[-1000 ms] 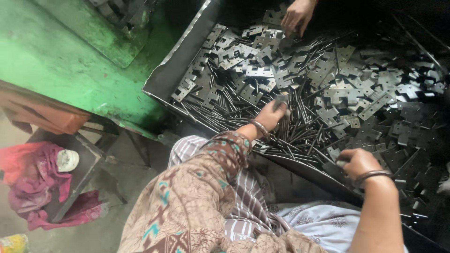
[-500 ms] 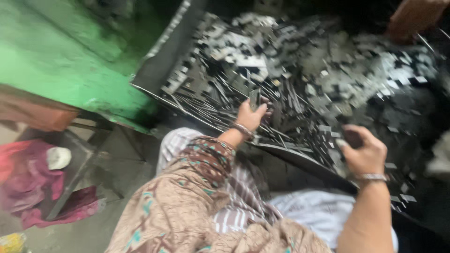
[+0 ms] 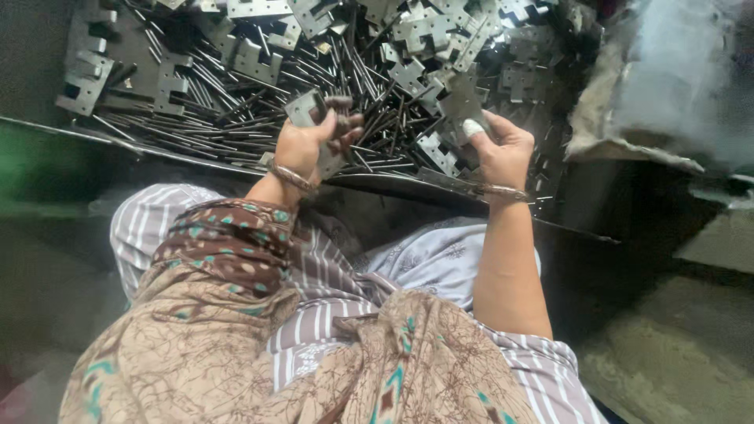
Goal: The person picks up metal hinge components from a bin, uses their fingers to slide and align a metal pin into the cylindrical joints of the hinge plate, and places the assembled or sorted components back into the container.
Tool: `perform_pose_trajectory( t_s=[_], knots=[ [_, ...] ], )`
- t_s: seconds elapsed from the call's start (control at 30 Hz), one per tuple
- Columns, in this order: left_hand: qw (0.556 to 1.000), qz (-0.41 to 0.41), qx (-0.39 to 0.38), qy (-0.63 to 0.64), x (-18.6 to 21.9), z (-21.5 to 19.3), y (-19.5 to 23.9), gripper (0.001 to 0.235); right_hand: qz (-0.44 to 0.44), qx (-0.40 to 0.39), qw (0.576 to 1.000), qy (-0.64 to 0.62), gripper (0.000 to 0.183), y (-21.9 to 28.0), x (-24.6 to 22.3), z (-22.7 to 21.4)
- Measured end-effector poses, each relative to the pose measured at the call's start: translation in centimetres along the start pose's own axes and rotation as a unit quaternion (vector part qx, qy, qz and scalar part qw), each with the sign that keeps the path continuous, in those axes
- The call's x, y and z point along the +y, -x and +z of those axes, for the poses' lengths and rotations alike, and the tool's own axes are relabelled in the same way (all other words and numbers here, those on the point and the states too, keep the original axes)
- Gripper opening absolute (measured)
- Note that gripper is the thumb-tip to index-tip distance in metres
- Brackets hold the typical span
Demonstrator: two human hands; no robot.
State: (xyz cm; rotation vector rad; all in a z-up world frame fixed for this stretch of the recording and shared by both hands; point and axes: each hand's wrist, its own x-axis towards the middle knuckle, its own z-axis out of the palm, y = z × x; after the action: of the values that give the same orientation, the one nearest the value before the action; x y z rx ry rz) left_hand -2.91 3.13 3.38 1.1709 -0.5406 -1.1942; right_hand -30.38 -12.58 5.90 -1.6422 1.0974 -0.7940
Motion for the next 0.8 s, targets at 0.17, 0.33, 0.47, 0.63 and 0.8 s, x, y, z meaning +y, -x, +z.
perform_pose_trajectory(
  t_s=[0.17, 0.33, 0.47, 0.63, 0.8],
  knots=[
    [0.875, -0.108, -0.076, 0.465, -0.9, 3.2, -0.8, 0.044, -0.087, -0.019, 0.989, -0.120, 0.029, 3.0, -3.2, 6.0],
    [0.854, -0.066, -0.065, 0.512, -6.5, 5.3, -2.5, 0.069, -0.336, -0.120, 0.906, 0.229, 0.051, 5.8, -6.4, 9.3],
    [0.926, -0.041, -0.147, 0.346, -6.7, 5.7, -4.2, 0.063, -0.353, -0.097, 0.897, 0.249, 0.050, 4.3, -5.4, 8.5],
    [0.792, -0.108, 0.005, -0.601, 1.4, -0.9, -8.6, 0.071, 0.063, -0.028, 0.938, -0.339, 0.044, 1.8, -4.0, 4.6],
    [0.676, -0.228, 0.116, -0.692, 3.7, -7.9, -11.5, 0.065, -0.090, 0.112, 0.967, -0.210, 0.042, -2.4, -3.2, -4.1]
  ],
)
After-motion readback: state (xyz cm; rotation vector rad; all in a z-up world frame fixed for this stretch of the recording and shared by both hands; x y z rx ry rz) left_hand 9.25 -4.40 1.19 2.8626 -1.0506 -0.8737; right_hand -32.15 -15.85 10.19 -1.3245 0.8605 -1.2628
